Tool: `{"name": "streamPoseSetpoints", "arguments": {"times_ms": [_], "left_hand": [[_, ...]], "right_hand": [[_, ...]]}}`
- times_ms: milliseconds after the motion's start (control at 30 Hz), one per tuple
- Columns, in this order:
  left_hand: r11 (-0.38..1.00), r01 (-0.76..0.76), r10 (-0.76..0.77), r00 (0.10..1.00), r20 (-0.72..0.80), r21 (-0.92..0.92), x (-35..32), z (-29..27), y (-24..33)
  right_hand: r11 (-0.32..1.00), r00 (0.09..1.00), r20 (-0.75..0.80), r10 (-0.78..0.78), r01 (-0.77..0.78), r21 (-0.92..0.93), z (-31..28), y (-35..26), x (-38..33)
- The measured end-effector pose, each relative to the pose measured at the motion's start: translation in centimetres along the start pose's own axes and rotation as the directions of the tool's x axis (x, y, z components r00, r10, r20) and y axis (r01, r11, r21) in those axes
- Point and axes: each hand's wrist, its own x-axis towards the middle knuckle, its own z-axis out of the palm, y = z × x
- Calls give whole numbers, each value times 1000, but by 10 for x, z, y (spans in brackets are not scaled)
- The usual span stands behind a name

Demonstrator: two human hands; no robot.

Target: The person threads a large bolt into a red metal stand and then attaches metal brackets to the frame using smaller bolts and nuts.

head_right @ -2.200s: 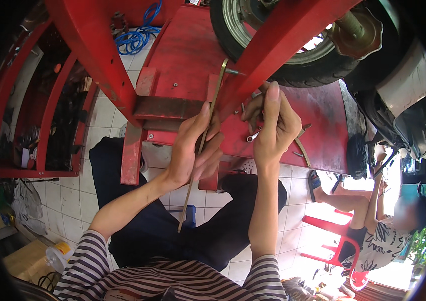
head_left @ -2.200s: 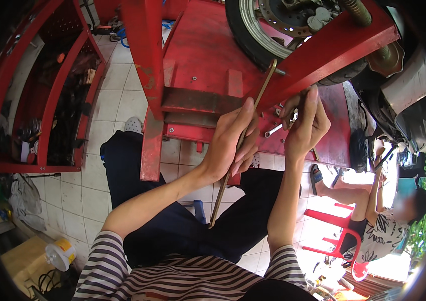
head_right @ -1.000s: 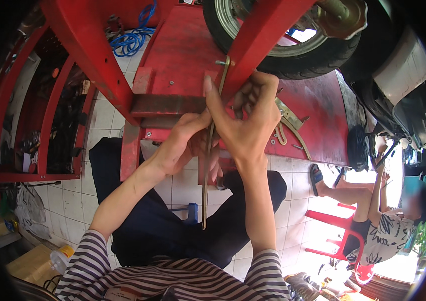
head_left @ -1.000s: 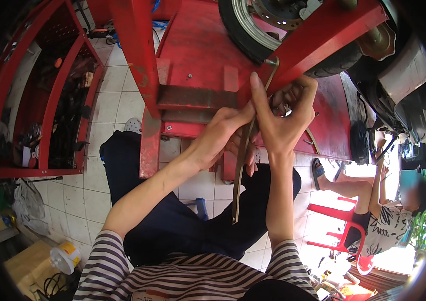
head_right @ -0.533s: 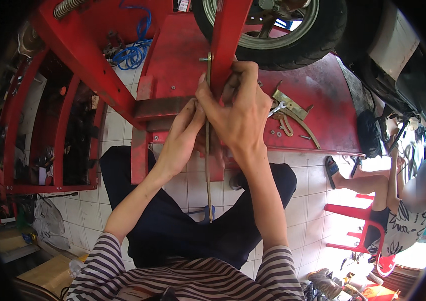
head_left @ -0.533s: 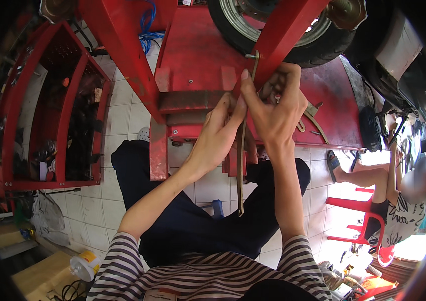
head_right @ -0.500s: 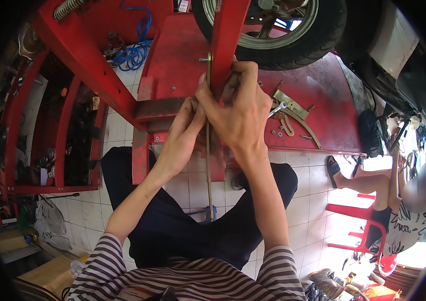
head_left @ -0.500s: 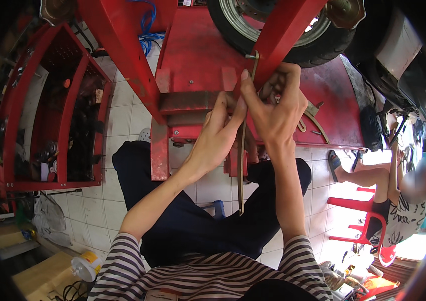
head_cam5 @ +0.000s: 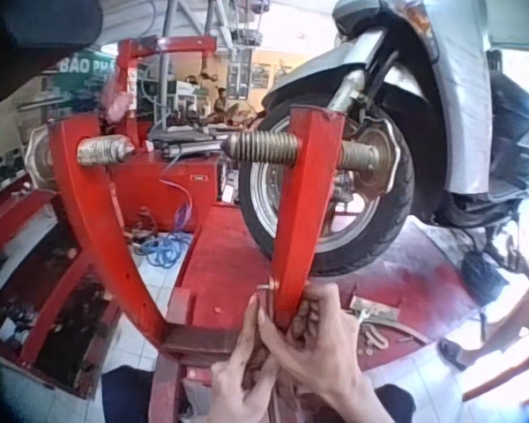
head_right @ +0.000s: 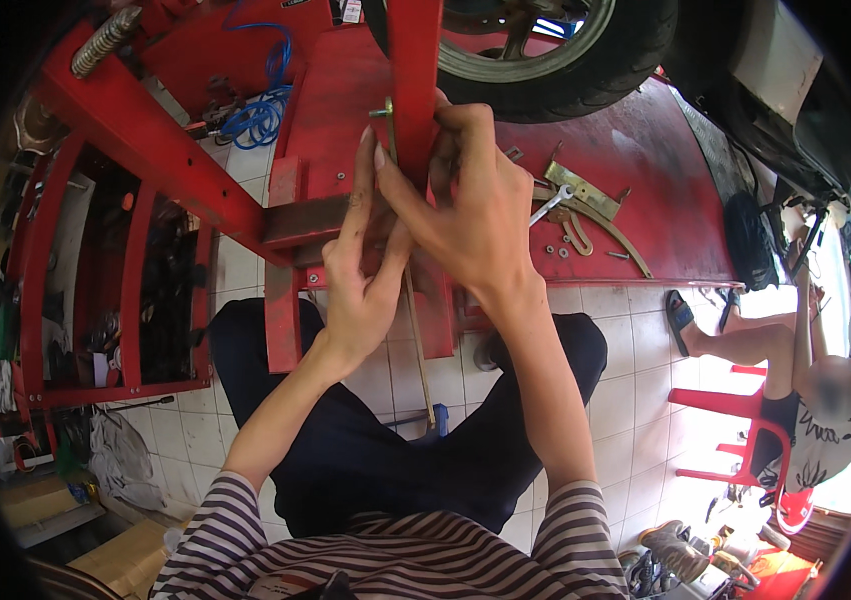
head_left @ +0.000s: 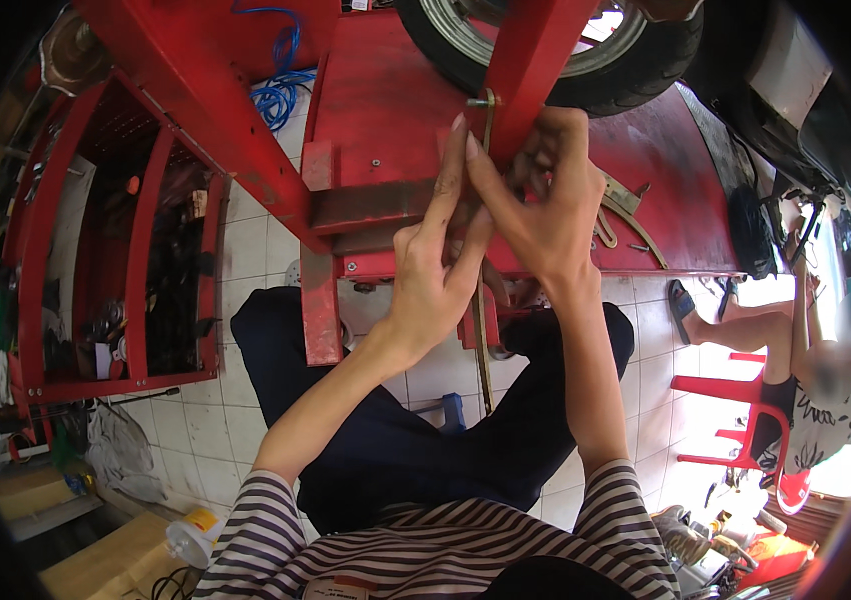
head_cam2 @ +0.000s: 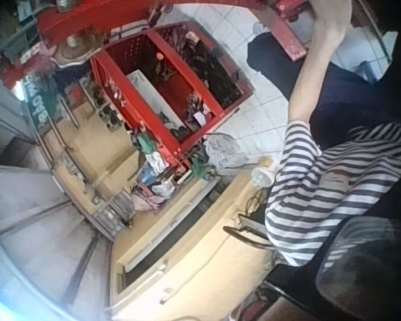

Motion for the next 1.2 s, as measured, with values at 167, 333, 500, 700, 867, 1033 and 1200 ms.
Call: {"name": "streamPoseSetpoints", "arguments": {"times_ms": [167, 333, 500, 700, 867, 1033, 1200], "left_hand": [[998, 8, -8, 1000, 3, -57, 0, 0, 3], [992, 73, -72, 997, 10, -101, 0, 0, 5], [960, 161, -160, 987, 25, -228, 1, 3, 16], [956, 175, -163, 984, 73, -234, 3, 1, 11], [899, 242, -226, 970, 85, -365, 6, 4, 19], [898, 241, -178, 964, 196, -369, 6, -1, 15], [861, 251, -201, 967, 157, -443, 6, 0, 16]], "right_hand": [[999, 999, 43, -26, 25, 31, -3, 3, 2], [998, 999, 26, -24, 22, 60, -2, 5, 1], [984, 997, 56, -44, 33, 174, -7, 12, 0], [872, 982, 154, 107, -168, 460, -18, 15, -2], [838, 964, 218, 150, -241, 489, -27, 13, 1], [860, 970, 98, 224, -244, 448, -39, 32, 8], [917, 903, 235, 360, -297, -266, -70, 81, 8]]}}
